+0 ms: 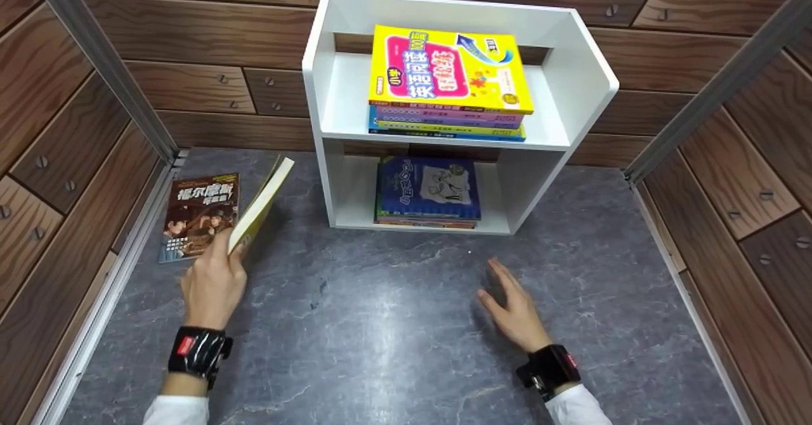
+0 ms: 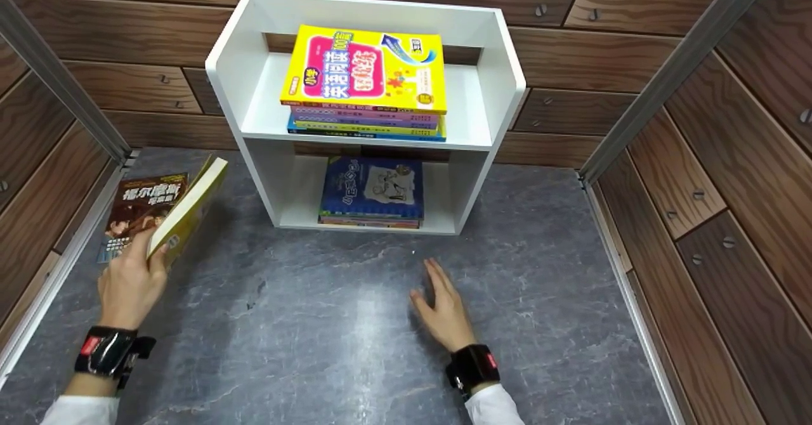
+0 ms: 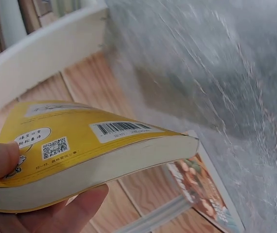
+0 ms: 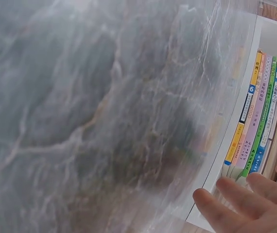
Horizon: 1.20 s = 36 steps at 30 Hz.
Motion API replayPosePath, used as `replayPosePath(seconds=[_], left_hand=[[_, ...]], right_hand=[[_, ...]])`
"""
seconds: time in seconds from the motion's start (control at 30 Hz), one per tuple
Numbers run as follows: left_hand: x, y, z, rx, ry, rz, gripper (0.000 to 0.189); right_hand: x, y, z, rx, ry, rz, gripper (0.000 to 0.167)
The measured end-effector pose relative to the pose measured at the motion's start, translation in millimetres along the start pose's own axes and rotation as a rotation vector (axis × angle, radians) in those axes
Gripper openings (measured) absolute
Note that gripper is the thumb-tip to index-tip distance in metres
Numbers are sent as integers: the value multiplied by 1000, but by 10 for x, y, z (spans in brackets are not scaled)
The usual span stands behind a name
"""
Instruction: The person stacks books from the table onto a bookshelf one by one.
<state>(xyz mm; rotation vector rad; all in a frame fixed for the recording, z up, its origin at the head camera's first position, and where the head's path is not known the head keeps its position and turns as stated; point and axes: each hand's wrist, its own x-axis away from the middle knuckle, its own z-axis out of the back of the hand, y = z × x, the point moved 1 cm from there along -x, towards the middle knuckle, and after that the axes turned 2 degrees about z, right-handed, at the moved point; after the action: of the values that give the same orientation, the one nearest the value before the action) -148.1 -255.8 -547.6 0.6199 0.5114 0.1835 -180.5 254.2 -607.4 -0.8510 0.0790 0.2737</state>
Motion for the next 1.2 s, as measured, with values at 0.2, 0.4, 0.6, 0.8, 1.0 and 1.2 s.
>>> replayPosePath(seconds=[0.2, 0.4, 0.6, 0.8, 1.0, 1.2], left_hand=[[264, 149, 69, 32, 61, -85, 34], [462, 248, 95, 22, 102, -163, 33], [603, 372, 24, 26, 121, -233, 35], [665, 581, -182, 24, 121, -343, 33], [660, 834, -457, 30, 111, -439, 33], [642, 1136, -722, 3, 72, -529, 30]], right_hand=[[23, -30, -4, -12, -17, -21, 68], [40, -101, -39, 4, -4, 21, 66], [61, -109, -165, -13, 16, 62, 64], [7, 352, -541, -71, -1, 44, 70], [-57, 474, -783, -249, -53, 94, 71], [-118, 406, -962, -447, -85, 82, 67]])
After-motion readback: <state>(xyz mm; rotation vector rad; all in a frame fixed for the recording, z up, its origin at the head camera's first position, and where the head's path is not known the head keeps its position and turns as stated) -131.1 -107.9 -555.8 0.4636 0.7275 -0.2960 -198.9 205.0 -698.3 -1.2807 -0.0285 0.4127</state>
